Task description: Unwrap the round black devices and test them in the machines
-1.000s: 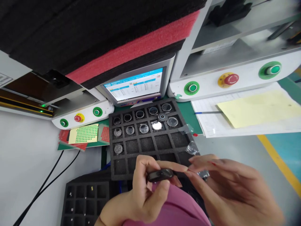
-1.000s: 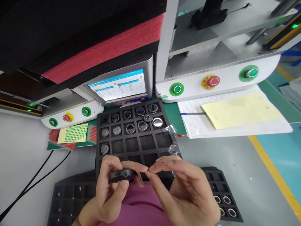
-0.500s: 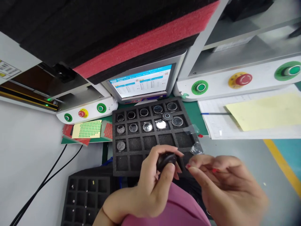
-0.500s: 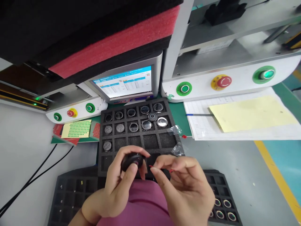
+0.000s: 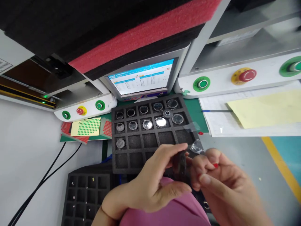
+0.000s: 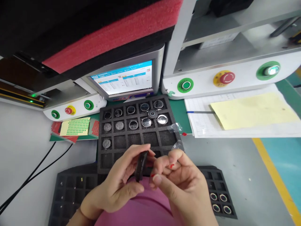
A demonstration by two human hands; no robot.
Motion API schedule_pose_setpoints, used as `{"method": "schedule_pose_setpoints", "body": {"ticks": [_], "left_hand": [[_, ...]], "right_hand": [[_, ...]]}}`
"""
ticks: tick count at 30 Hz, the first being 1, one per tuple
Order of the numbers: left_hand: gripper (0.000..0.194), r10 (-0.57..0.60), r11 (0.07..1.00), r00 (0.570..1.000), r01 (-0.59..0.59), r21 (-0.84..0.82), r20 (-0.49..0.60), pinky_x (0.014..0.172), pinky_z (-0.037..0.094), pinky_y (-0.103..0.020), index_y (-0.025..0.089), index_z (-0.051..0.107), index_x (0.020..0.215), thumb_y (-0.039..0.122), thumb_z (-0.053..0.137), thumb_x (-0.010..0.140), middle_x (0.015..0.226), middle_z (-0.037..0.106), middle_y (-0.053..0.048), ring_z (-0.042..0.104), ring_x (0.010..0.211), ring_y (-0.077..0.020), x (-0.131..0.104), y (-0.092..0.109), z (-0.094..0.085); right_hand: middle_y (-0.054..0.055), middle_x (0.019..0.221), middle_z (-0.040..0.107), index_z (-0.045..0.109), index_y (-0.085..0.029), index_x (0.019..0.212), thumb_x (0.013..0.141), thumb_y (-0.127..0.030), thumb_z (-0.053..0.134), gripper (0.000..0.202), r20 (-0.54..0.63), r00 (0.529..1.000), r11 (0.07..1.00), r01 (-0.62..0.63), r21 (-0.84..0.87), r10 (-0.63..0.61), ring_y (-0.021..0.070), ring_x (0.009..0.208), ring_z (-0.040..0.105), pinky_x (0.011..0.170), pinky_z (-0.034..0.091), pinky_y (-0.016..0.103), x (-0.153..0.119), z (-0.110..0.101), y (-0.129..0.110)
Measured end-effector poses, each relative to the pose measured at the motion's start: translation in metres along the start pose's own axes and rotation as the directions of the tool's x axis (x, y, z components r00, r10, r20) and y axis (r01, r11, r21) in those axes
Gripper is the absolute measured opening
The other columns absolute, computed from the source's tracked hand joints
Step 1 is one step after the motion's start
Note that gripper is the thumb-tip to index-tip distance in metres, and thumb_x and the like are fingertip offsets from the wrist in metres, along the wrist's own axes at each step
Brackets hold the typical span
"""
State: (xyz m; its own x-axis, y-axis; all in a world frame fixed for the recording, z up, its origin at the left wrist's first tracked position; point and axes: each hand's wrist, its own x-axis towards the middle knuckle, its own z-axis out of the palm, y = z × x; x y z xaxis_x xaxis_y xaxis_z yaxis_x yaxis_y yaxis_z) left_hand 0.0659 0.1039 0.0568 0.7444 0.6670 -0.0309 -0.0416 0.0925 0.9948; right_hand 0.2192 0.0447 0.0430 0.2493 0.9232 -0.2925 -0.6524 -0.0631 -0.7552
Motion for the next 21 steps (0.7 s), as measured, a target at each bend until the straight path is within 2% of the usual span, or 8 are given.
{"method": "schedule_pose_setpoints", "body": {"ticks": [3, 6, 9, 12, 15, 19, 21], "left_hand": [[0.060, -0.011, 0.998, 1.000, 0.010, -0.056, -0.012, 0.100, 0.053, -0.041, 0.031, 0.049, 0.139, 0.032, 0.074, 0.084, 0.131, 0.056, -0.011, 0.062, 0.117, -0.0272, 0.003, -0.002, -0.002], [0.065, -0.009, 0.997, 0.999, 0.006, -0.071, -0.035, 0.097, 0.055, -0.040, 0.030, 0.054, 0.134, 0.021, 0.082, 0.075, 0.128, 0.064, -0.009, 0.067, 0.110, -0.0260, 0.004, -0.003, 0.000], [0.069, 0.000, 0.998, 0.998, -0.005, -0.065, -0.067, 0.098, 0.056, -0.039, 0.029, 0.057, 0.132, 0.014, 0.084, 0.070, 0.127, 0.067, -0.008, 0.069, 0.109, -0.0252, 0.003, -0.002, 0.001], [0.069, 0.005, 0.999, 0.996, -0.007, -0.031, -0.088, 0.098, 0.056, -0.039, 0.028, 0.058, 0.131, 0.014, 0.085, 0.069, 0.131, 0.065, -0.009, 0.069, 0.110, -0.0264, 0.001, -0.003, 0.001], [0.072, 0.041, 0.999, 0.993, -0.041, -0.003, -0.108, 0.096, 0.057, -0.039, 0.028, 0.059, 0.131, 0.015, 0.087, 0.066, 0.133, 0.065, -0.009, 0.069, 0.111, -0.0271, 0.002, -0.005, 0.001], [0.080, 0.120, 0.993, 0.985, -0.120, 0.007, -0.123, 0.094, 0.058, -0.031, 0.028, 0.060, 0.130, 0.015, 0.092, 0.058, 0.128, 0.068, -0.007, 0.071, 0.107, -0.0242, 0.003, -0.008, 0.000], [0.081, 0.118, 0.993, 0.985, -0.115, 0.033, -0.125, 0.096, 0.057, -0.029, 0.028, 0.060, 0.130, 0.016, 0.092, 0.056, 0.128, 0.068, -0.007, 0.070, 0.108, -0.0234, 0.003, -0.009, -0.001]], "right_hand": [[-0.005, 0.061, 0.064, 0.054, -0.024, 0.079, 0.074, -0.023, 0.083, 0.029, 0.074, 0.994, 0.997, -0.083, -0.007, 0.083, 0.0103, 0.047, 0.061, 0.045, 0.053, 0.017, -0.001, -0.002, -0.007], [-0.004, 0.065, 0.066, 0.054, -0.025, 0.082, 0.076, -0.023, 0.081, 0.027, 0.144, 0.976, 0.987, -0.155, -0.049, 0.160, 0.0139, 0.050, 0.065, 0.046, 0.056, 0.022, 0.000, -0.005, -0.011], [-0.004, 0.063, 0.065, 0.054, -0.025, 0.080, 0.074, -0.025, 0.082, 0.029, 0.160, 0.970, 0.983, -0.180, -0.032, 0.183, 0.0140, 0.047, 0.064, 0.044, 0.056, 0.022, 0.000, -0.003, -0.012], [-0.006, 0.058, 0.062, 0.052, -0.024, 0.075, 0.067, -0.028, 0.088, 0.037, 0.051, 0.969, 0.969, -0.244, 0.032, 0.243, 0.0117, 0.044, 0.061, 0.044, 0.054, 0.020, -0.003, 0.007, -0.015], [-0.009, 0.057, 0.060, 0.051, -0.024, 0.073, 0.059, -0.028, 0.092, 0.044, -0.077, 0.943, 0.944, -0.318, 0.091, 0.325, 0.0077, 0.045, 0.058, 0.047, 0.053, 0.016, -0.006, 0.020, -0.020], [-0.010, 0.057, 0.060, 0.047, -0.023, 0.073, 0.059, -0.025, 0.092, 0.048, -0.037, 0.930, 0.926, -0.358, 0.120, 0.365, 0.0040, 0.046, 0.056, 0.049, 0.049, 0.011, -0.008, 0.029, -0.026], [-0.011, 0.057, 0.060, 0.046, -0.022, 0.073, 0.059, -0.024, 0.092, 0.049, -0.036, 0.926, 0.920, -0.369, 0.132, 0.376, 0.0025, 0.047, 0.055, 0.049, 0.047, 0.010, -0.007, 0.030, -0.027]]}}
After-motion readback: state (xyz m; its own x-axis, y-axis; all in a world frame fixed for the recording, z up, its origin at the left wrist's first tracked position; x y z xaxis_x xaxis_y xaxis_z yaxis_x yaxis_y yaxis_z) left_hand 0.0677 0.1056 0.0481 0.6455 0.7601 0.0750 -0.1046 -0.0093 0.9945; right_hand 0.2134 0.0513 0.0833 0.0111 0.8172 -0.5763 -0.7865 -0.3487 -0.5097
